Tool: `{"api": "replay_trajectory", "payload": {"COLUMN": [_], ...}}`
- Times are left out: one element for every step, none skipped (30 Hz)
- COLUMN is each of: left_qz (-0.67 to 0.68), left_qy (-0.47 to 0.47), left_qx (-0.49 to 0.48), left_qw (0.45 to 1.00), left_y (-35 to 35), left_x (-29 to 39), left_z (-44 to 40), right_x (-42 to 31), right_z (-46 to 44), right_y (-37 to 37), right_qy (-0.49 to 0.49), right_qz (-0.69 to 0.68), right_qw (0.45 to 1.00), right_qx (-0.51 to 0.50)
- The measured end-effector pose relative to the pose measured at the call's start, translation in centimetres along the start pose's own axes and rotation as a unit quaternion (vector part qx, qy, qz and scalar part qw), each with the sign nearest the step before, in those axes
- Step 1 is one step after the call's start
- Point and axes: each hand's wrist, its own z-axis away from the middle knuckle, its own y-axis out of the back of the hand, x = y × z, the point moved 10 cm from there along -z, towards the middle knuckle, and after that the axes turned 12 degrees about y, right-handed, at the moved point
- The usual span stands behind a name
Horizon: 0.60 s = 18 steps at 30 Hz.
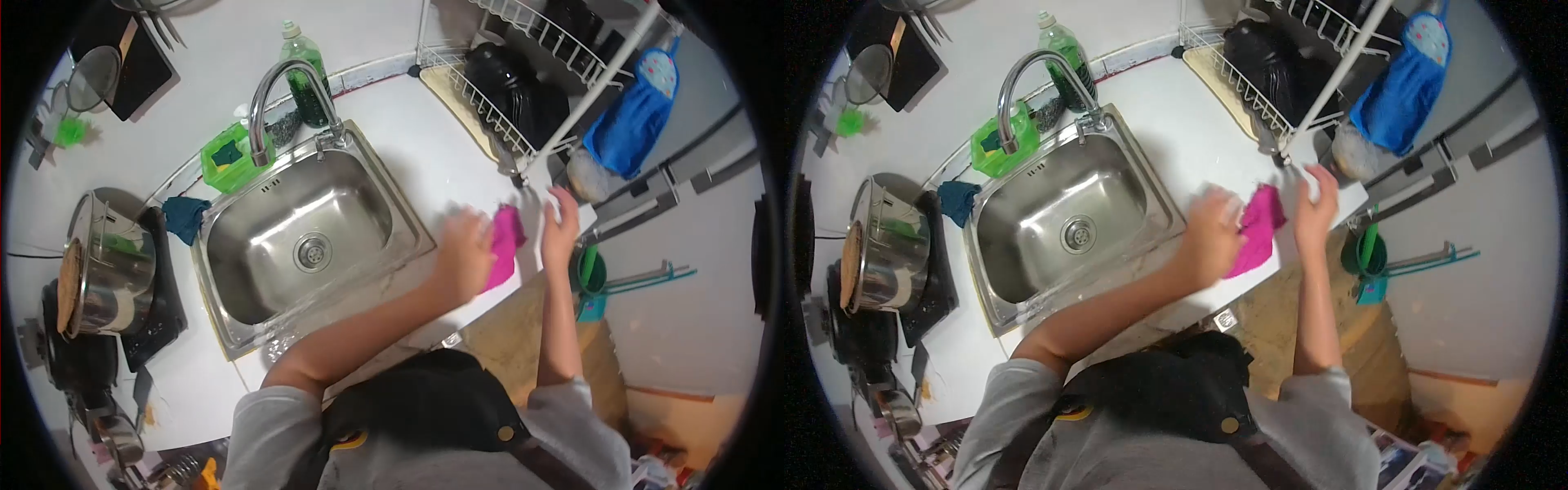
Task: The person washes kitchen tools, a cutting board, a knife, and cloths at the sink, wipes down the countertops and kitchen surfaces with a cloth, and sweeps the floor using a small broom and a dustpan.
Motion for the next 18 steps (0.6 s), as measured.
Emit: {"api": "replay_trajectory", "payload": {"left_qz": [0.01,0.016,0.023,-0.009,-0.043,-0.075,-0.087,-0.098,-0.194,-0.211,-0.202,-0.195,-0.171,-0.148,-0.095,-0.124,-0.151,-0.176], "left_qy": [-0.033,-0.046,-0.059,-0.038,-0.019,0.001,0.054,0.106,0.104,0.141,0.172,0.201,0.169,0.137,0.146,0.106,0.068,0.031], "left_qx": [0.017,0.011,0.005,0.023,0.038,0.049,0.075,0.102,0.166,0.208,0.265,0.321,0.321,0.323,0.149,0.145,0.139,0.132], "left_qw": [0.999,0.999,0.998,0.999,0.998,0.996,0.992,0.984,0.961,0.945,0.927,0.905,0.916,0.925,0.973,0.976,0.976,0.975], "left_y": [-4.2,-5.9,-7.6,-7.5,-7.4,-7.3,-6.1,-4.6,-3.8,-1.8,0.6,2.5,3.6,4.3,1.0,0.3,-0.8,-1.5], "left_x": [0.3,0.4,0.4,-0.5,-1.9,-3.5,-6.2,-9.8,-12.7,-15.7,-18.7,-21.2,-21.3,-21.4,-23.4,-23.4,-23.2,-23.4], "left_z": [0.0,-0.3,-0.6,-2.3,-4.7,-6.9,-9.6,-12.5,-14.6,-16.7,-18.3,-19.2,-20.1,-21.0,-24.3,-25.7,-26.8,-27.4], "right_x": [0.4,1.6,2.6,3.6,4.5,5.3,5.9,6.3,6.8,7.3,7.6,7.8,7.8,7.9,8.0,8.1,8.2,7.7], "right_z": [0.2,0.5,0.9,1.4,2.0,2.6,3.1,3.4,3.8,4.2,4.7,4.9,5.0,5.1,5.2,5.3,5.2,4.7], "right_y": [1.5,2.5,3.2,3.5,3.7,3.8,3.9,3.9,3.8,3.8,3.9,4.0,4.1,4.1,3.9,3.6,3.1,2.2], "right_qy": [-0.022,-0.036,-0.034,-0.06,-0.047,-0.067,-0.083,-0.097,-0.11,-0.122,-0.135,-0.143,-0.15,-0.157,-0.162,-0.166,-0.169,-0.159], "right_qz": [-0.002,0.008,0.016,0.006,0.003,-0.004,-0.017,-0.03,-0.028,-0.026,-0.024,-0.027,-0.031,-0.036,-0.049,-0.064,-0.079,-0.086], "right_qw": [1.0,0.999,0.999,0.998,0.999,0.998,0.996,0.995,0.994,0.992,0.99,0.989,0.988,0.987,0.985,0.984,0.982,0.983], "right_qx": [0.001,0.009,0.018,0.015,0.016,0.009,0.006,0.003,-0.006,-0.016,-0.027,-0.028,-0.027,-0.027,-0.025,-0.024,-0.025,-0.041]}}
